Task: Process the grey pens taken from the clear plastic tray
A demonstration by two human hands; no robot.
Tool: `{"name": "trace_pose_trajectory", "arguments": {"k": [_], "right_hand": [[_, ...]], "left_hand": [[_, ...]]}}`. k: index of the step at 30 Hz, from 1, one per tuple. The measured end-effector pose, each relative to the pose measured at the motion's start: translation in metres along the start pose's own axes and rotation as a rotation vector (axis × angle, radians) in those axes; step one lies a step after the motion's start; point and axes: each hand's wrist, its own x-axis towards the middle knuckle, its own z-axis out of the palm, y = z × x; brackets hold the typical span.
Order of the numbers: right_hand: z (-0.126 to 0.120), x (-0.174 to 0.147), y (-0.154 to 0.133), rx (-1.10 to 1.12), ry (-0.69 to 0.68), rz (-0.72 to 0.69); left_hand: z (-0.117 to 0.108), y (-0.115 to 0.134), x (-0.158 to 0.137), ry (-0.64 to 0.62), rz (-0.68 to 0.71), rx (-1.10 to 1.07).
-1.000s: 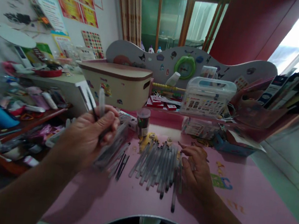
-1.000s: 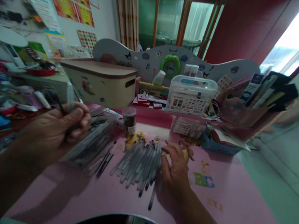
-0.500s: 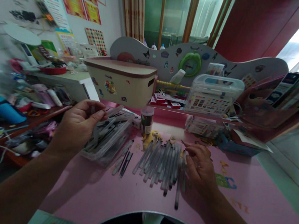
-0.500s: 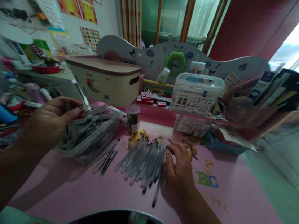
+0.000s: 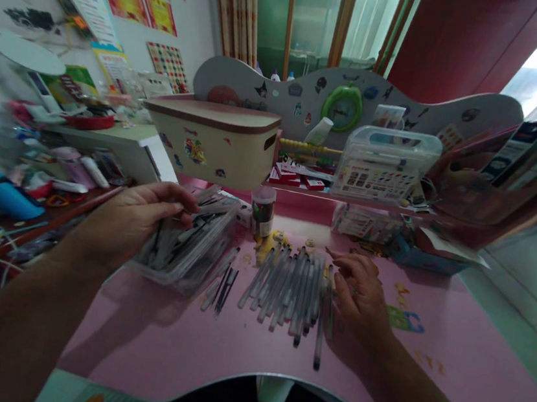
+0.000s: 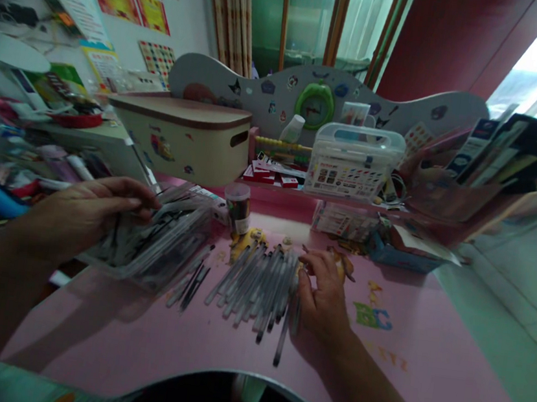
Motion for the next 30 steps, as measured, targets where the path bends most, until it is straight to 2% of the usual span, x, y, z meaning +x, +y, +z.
{"name": "trace_pose_trajectory", "arguments": {"k": [2,6,10,13,16,20,22,25,30], "right_hand": [[0.000,0.000,0.000,0.006,-0.007,0.014],[-0.001,0.001,-0.001,0.009,-0.017,0.038],[-0.001,0.002,-0.003,0.017,-0.001,0.057],[-0.002,0.005,-0.001,0.027,0.009,0.096],[-0.005,0.009,0.003,-0.015,-0.033,0.150],[-0.007,0.013,0.010,-0.165,-0.277,0.231],[-0.007,0.013,0.011,-0.250,-0.393,0.296],[-0.006,0.011,0.008,-0.348,-0.480,0.362],[-0.005,0.008,0.001,-0.431,-0.564,0.397]], "left_hand": [[0.000,-0.003,0.000,-0.005,0.036,0.145],[-0.003,-0.010,0.001,-0.008,0.289,0.563],[-0.007,-0.020,0.007,-0.061,0.460,0.766],[-0.007,-0.024,0.007,-0.104,0.533,0.835],[0.002,-0.018,-0.005,-0.027,0.682,0.884],[0.027,-0.004,-0.037,0.165,0.977,0.766],[0.043,0.001,-0.054,0.189,1.038,0.672],[0.069,0.000,-0.072,0.064,1.071,0.557],[0.122,-0.016,-0.087,-0.399,0.939,0.422]]}}
